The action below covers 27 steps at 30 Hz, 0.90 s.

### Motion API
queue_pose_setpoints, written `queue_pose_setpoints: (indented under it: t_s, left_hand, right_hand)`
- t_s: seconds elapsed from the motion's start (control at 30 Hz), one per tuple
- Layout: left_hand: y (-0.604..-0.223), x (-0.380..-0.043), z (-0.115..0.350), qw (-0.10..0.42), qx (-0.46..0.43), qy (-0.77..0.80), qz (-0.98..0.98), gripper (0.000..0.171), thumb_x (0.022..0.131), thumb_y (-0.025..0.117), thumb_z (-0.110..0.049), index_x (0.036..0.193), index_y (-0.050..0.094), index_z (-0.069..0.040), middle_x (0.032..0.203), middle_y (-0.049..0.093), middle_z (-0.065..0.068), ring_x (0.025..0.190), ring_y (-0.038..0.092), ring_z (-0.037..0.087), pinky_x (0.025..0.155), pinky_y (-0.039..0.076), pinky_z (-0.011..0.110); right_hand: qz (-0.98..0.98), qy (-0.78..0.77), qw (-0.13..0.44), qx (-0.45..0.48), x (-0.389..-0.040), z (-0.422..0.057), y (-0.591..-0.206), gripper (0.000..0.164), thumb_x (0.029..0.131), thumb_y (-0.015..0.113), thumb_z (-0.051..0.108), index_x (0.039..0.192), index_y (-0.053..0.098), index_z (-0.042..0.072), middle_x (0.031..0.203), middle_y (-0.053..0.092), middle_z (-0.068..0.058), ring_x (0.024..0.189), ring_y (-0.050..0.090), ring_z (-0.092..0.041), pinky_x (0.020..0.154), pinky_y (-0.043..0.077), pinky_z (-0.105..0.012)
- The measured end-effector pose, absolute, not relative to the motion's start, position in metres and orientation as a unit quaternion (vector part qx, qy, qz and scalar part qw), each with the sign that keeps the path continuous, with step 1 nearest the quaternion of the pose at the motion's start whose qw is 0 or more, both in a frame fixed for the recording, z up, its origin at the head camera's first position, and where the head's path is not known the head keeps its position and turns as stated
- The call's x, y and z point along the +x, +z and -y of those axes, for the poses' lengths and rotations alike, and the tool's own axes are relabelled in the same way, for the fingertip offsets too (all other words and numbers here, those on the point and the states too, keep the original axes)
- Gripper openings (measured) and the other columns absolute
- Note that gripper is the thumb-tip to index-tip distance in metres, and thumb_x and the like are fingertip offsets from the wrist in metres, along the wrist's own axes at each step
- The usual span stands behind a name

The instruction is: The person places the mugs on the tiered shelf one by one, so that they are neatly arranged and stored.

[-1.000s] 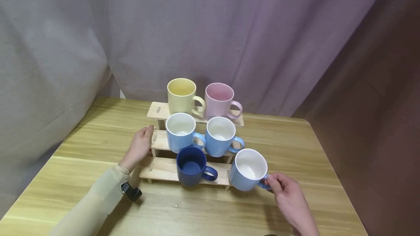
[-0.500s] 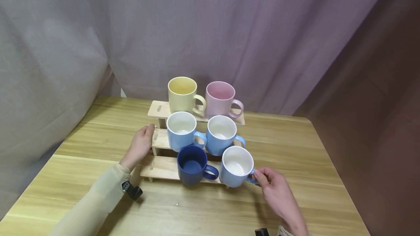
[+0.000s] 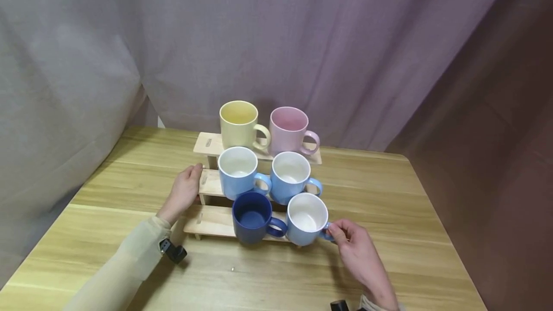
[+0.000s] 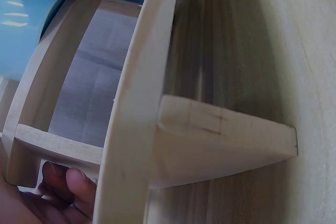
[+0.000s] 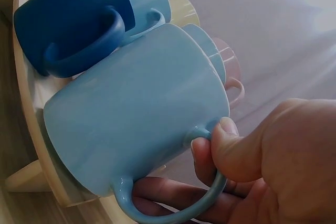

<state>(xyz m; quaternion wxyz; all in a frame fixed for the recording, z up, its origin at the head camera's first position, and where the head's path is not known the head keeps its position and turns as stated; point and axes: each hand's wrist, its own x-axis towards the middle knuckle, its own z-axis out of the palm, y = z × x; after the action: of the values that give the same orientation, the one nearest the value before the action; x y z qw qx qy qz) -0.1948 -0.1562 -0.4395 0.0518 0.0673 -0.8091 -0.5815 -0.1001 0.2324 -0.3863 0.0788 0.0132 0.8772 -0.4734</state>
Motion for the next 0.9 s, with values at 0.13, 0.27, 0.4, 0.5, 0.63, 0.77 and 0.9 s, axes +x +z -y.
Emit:
queue_pose_setpoints:
  t_s: [0.13, 0.27, 0.4, 0.5, 0.63, 0.77, 0.9]
  left_hand:
    - [-0.4396, -0.1942, 0.1568, 0.053, 0.067, -0.577, 0.813, 0.044, 0.107, 0.030, -0.036, 0.088, 0.053, -0.004, 0.065, 0.047, 0.005, 0.052, 0.045, 0.017, 0.047, 0.041, 0.031]
    - [-0.4411, -0.1941, 0.1568, 0.057, 0.068, -0.573, 0.815, 0.045, 0.106, 0.030, -0.038, 0.088, 0.054, -0.004, 0.066, 0.047, 0.005, 0.054, 0.044, 0.017, 0.048, 0.041, 0.031]
    - [-0.4412, -0.1940, 0.1565, 0.063, 0.068, -0.570, 0.816, 0.045, 0.106, 0.031, -0.036, 0.088, 0.055, -0.003, 0.068, 0.046, 0.005, 0.057, 0.044, 0.019, 0.051, 0.042, 0.032]
    - [-0.4406, -0.1940, 0.1564, 0.063, 0.069, -0.567, 0.818, 0.047, 0.106, 0.030, -0.038, 0.089, 0.055, -0.003, 0.068, 0.047, 0.005, 0.057, 0.045, 0.019, 0.052, 0.042, 0.032]
    - [-0.4402, -0.1938, 0.1563, 0.057, 0.072, -0.569, 0.817, 0.048, 0.106, 0.029, -0.040, 0.091, 0.056, -0.003, 0.068, 0.049, 0.005, 0.055, 0.047, 0.018, 0.050, 0.043, 0.032]
    - [-0.4408, -0.1941, 0.1557, 0.059, 0.074, -0.574, 0.814, 0.045, 0.106, 0.031, -0.037, 0.091, 0.056, -0.002, 0.066, 0.050, 0.006, 0.053, 0.047, 0.018, 0.049, 0.043, 0.032]
    - [-0.4410, -0.1945, 0.1551, 0.060, 0.073, -0.573, 0.814, 0.046, 0.106, 0.031, -0.039, 0.089, 0.055, -0.003, 0.066, 0.050, 0.006, 0.052, 0.047, 0.018, 0.048, 0.043, 0.031]
  right_hand:
    - [-0.878, -0.471, 0.082, 0.020, -0.0998, -0.2316, -0.3879, 0.032, 0.104, 0.047, 0.027, 0.105, 0.062, 0.000, 0.108, 0.068, -0.010, 0.107, 0.063, -0.026, 0.100, 0.041, -0.056]
    - [-0.880, -0.469, 0.079, 0.018, -0.0991, -0.2296, -0.3885, 0.029, 0.104, 0.047, 0.025, 0.104, 0.062, 0.000, 0.106, 0.068, -0.010, 0.106, 0.063, -0.026, 0.099, 0.042, -0.055]
    - [-0.879, -0.469, 0.079, 0.020, -0.0982, -0.2278, -0.3883, 0.027, 0.103, 0.047, 0.023, 0.103, 0.062, -0.001, 0.105, 0.068, -0.009, 0.106, 0.063, -0.025, 0.099, 0.043, -0.054]
    - [-0.880, -0.467, 0.079, 0.021, -0.0975, -0.2275, -0.3882, 0.027, 0.103, 0.047, 0.023, 0.104, 0.062, -0.001, 0.105, 0.069, -0.009, 0.106, 0.062, -0.025, 0.099, 0.043, -0.054]
    - [-0.880, -0.467, 0.078, 0.024, -0.0972, -0.2271, -0.3882, 0.028, 0.104, 0.047, 0.023, 0.105, 0.062, -0.001, 0.105, 0.069, -0.009, 0.106, 0.062, -0.025, 0.099, 0.043, -0.054]
    - [-0.880, -0.469, 0.076, 0.029, -0.0973, -0.2255, -0.3881, 0.026, 0.103, 0.047, 0.021, 0.104, 0.062, -0.001, 0.103, 0.069, -0.009, 0.105, 0.062, -0.024, 0.099, 0.043, -0.052]
    - [-0.879, -0.468, 0.079, 0.033, -0.0972, -0.2235, -0.3891, 0.025, 0.103, 0.048, 0.019, 0.103, 0.063, 0.000, 0.102, 0.068, -0.009, 0.103, 0.062, -0.023, 0.097, 0.045, -0.050]
